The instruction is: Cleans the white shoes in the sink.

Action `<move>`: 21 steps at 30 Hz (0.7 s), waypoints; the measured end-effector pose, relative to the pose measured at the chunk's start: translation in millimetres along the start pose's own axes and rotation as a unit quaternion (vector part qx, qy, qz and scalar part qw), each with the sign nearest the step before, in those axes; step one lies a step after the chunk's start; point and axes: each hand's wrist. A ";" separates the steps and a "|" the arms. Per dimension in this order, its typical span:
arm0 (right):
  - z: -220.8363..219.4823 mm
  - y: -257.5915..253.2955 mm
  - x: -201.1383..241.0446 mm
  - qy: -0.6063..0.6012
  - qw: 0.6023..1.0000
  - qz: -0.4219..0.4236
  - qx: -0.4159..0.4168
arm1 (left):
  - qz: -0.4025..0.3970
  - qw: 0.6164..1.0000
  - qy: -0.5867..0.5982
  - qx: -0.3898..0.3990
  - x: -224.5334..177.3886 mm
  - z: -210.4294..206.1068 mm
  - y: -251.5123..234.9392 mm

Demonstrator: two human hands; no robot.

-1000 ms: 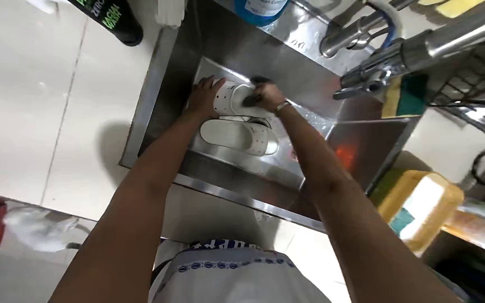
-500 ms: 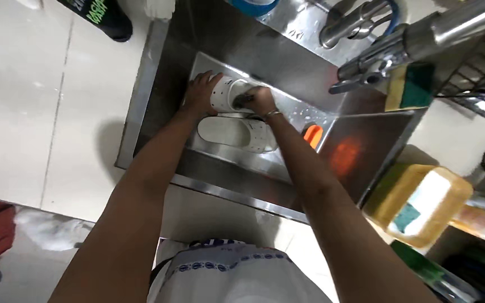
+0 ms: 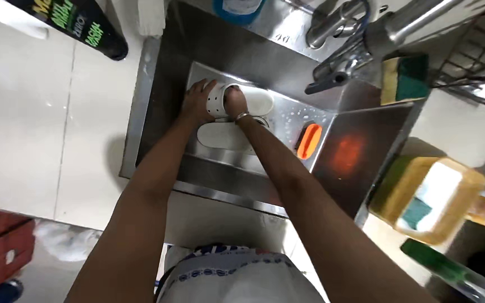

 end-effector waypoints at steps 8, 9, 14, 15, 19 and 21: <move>31.2 13.6 -14.2 -0.159 0.914 -0.300 -0.223 | 0.006 1.000 0.007 -0.007 -2.0 -0.9 0.0; 22.9 6.3 -3.9 -0.179 0.915 -0.292 -0.214 | 0.011 1.000 0.004 -0.008 -2.2 0.9 -3.1; 4.3 -6.9 21.5 -0.168 0.949 -0.254 -0.080 | 0.015 1.000 -0.010 0.011 -1.0 2.9 -3.7; 10.6 -4.6 12.0 -0.129 0.960 -0.238 -0.067 | 0.012 1.000 -0.008 0.012 -1.9 3.9 -3.3; 52.9 23.7 -41.0 -0.073 0.951 -0.267 -0.139 | 0.015 1.000 -0.012 0.012 -5.5 3.8 0.9; 60.8 30.6 -36.3 -0.086 0.941 -0.283 -0.163 | 0.014 1.000 -0.006 0.004 -5.7 3.5 -0.8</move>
Point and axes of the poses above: each hand's wrist, its own y-axis away from the middle knuckle, its own z-axis out of the back of the hand, x = y × z, and after that the axes turned 10 degrees about -y, right-handed
